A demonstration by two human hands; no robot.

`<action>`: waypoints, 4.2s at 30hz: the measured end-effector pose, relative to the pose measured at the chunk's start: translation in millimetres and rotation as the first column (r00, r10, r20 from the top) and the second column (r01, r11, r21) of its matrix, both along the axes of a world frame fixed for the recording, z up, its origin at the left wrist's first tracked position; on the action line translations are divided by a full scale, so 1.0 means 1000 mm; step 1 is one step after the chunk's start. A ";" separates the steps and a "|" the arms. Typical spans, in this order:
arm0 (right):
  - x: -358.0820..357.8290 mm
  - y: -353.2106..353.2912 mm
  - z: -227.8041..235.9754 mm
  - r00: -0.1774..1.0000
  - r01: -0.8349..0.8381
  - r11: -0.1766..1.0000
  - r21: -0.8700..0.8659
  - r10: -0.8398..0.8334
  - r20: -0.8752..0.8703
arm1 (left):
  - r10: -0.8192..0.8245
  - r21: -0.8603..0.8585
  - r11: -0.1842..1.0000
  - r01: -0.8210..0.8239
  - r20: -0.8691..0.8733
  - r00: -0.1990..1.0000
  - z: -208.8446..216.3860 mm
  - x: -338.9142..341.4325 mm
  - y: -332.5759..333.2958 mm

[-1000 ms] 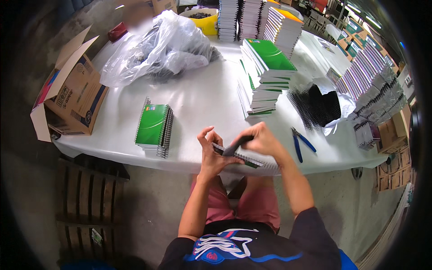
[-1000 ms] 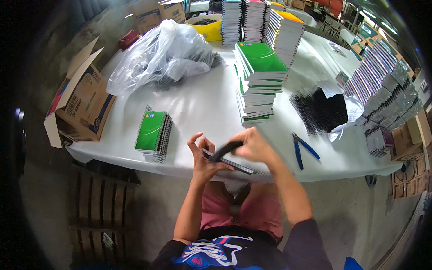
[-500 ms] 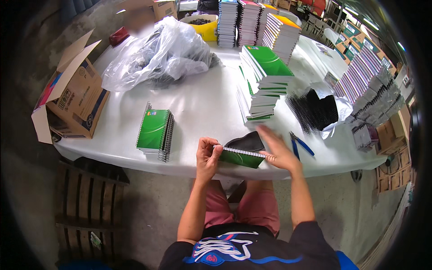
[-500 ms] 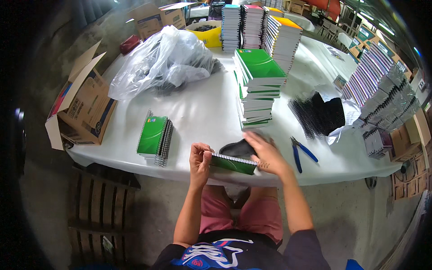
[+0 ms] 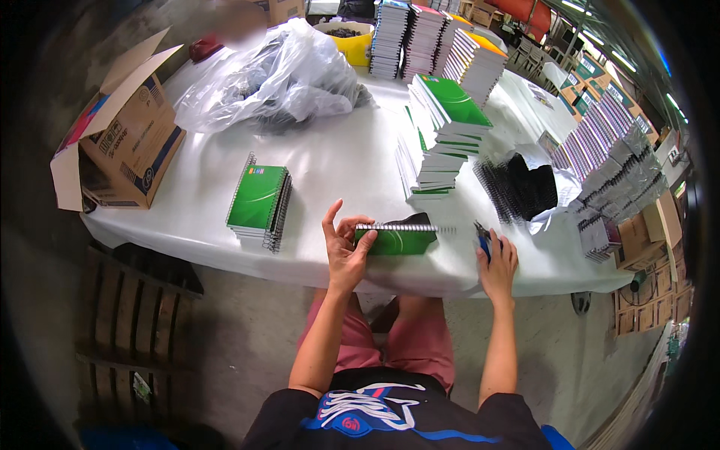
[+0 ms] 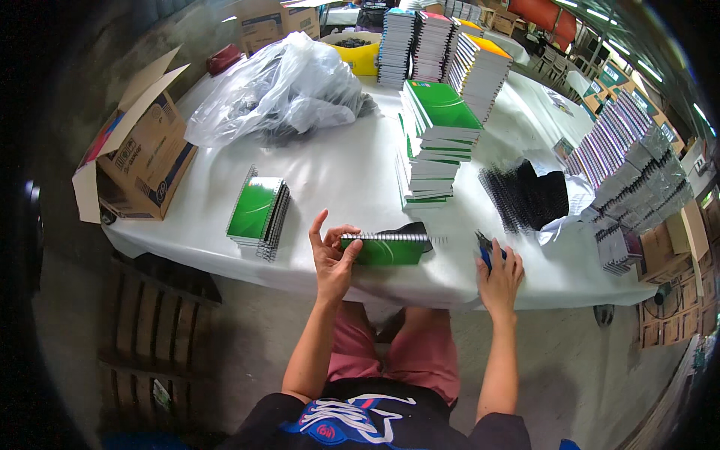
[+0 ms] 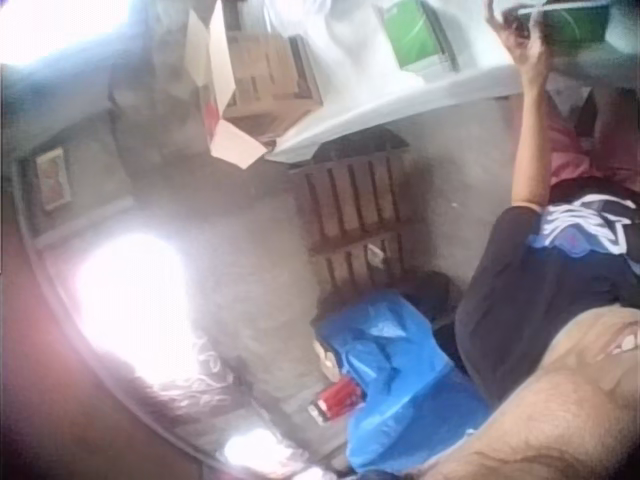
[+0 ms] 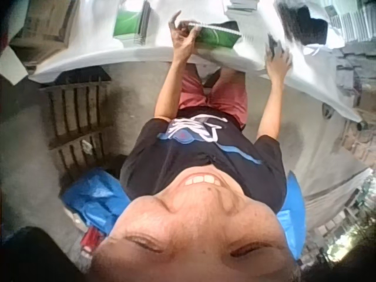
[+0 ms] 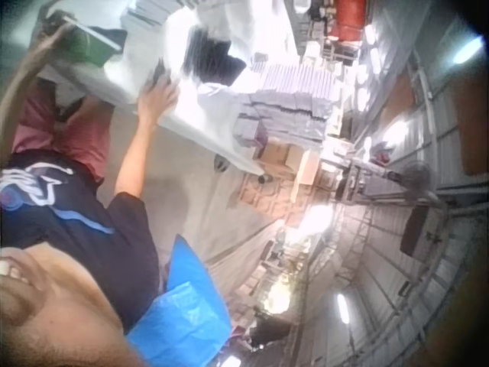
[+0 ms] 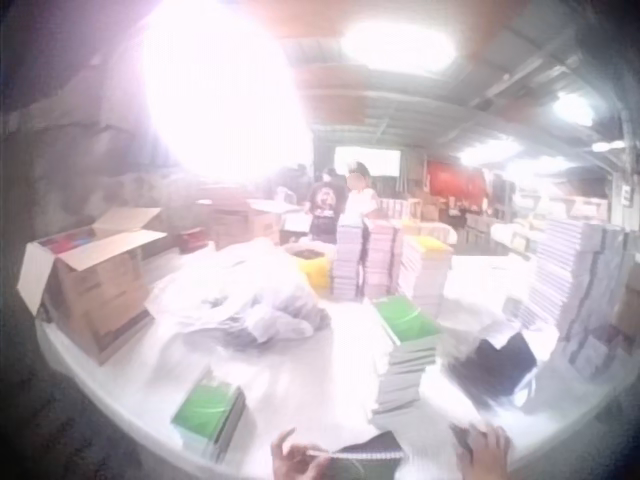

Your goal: The person manually binds notebooks by threading a spiral coil through pre-punched holes, trimming the excess wire with pliers, and stacking the completed notebooks on a table.

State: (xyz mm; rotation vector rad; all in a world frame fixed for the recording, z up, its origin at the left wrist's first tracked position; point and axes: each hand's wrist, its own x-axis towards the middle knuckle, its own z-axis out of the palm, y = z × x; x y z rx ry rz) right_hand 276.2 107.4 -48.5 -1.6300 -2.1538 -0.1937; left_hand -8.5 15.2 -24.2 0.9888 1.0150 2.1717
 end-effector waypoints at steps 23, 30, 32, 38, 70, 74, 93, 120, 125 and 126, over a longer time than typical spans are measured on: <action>-0.116 -0.122 0.121 0.876 -0.403 0.914 -0.035 0.374 -0.305 | 0.230 0.006 0.972 -0.233 -0.175 0.957 0.014 0.033 -0.016; -0.115 -0.123 0.128 0.863 -0.434 0.897 -0.077 0.390 -0.320 | 0.277 0.012 0.958 -0.286 -0.301 0.913 0.022 0.038 -0.023; -0.110 -0.122 0.127 0.827 -0.484 0.868 -0.111 0.412 -0.384 | 0.287 0.030 0.955 -0.294 -0.333 0.898 0.025 0.041 -0.023; -0.101 -0.118 0.106 0.222 -0.924 0.236 -0.302 -0.313 -0.924 | 0.339 0.100 0.940 -0.326 -0.364 0.868 0.016 0.041 -0.026; -0.329 -0.021 0.123 0.112 -0.881 0.448 -0.151 -0.114 -0.987 | 0.723 -0.160 0.652 -0.741 -0.164 0.671 0.056 -0.116 -0.099; -0.367 -0.020 0.098 0.313 -0.831 0.510 -0.221 0.101 -0.944 | 0.641 -0.282 0.647 -0.709 -0.303 0.705 0.042 -0.137 -0.091; -0.382 -0.002 0.059 0.549 -0.758 0.641 -0.118 0.530 -0.646 | 0.554 -0.251 0.657 -0.711 -0.480 0.681 0.013 -0.150 -0.064; -0.122 -0.011 0.226 0.583 -0.654 0.733 0.190 0.647 -0.492 | 0.585 0.506 0.807 -0.304 -0.615 0.529 0.104 0.016 -0.063; -0.138 -0.044 0.120 0.666 -0.745 0.628 -0.225 0.718 -0.201 | 0.427 0.366 0.904 -0.220 -0.780 0.457 0.092 0.033 -0.069; -0.145 -0.039 0.104 0.689 -0.724 0.669 -0.169 0.692 -0.215 | 0.299 0.220 0.950 -0.223 -0.848 0.438 0.085 0.030 -0.063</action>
